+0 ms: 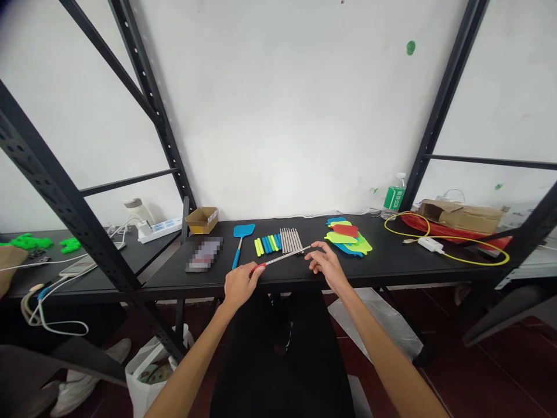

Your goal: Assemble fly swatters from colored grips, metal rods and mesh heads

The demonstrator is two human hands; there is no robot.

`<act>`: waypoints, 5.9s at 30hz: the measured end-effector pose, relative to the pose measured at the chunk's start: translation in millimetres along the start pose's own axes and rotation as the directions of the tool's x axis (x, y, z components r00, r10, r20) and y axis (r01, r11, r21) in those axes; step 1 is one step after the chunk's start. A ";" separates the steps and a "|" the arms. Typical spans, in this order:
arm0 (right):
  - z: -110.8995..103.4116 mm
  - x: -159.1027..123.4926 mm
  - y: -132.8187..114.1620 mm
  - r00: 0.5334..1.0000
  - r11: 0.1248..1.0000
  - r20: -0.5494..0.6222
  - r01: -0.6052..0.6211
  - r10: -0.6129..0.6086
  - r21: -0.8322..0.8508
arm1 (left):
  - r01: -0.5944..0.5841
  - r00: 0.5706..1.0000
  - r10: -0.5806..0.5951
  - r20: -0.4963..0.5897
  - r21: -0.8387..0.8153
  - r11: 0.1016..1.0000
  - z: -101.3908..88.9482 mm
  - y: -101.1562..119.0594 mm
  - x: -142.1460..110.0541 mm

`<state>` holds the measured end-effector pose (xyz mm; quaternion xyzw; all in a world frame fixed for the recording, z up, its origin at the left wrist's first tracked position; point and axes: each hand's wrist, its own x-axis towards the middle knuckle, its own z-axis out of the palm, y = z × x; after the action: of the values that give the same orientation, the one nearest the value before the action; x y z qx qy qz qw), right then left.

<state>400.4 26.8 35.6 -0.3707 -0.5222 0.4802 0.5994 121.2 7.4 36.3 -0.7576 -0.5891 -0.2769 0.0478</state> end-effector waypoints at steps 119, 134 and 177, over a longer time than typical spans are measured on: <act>0.3 1.5 6.1 0.997 0.998 -0.044 0.063 -0.064 -0.027 | 0.002 0.999 -0.001 0.042 -0.043 0.999 -1.5 -2.1 1.6; 1.4 -0.6 2.1 0.999 0.995 0.028 0.048 -0.046 -0.085 | 0.020 0.997 -0.017 0.077 -0.029 0.999 -3.7 -0.2 2.3; 0.5 1.4 5.6 0.995 0.988 0.078 0.073 -0.063 -0.135 | -0.026 0.999 0.027 0.032 -0.026 0.999 1.7 -6.0 2.5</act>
<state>398.9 29.6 30.7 -0.3754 -0.5879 0.4358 0.5688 116.7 12.1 34.5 -0.7703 -0.5761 -0.2714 0.0319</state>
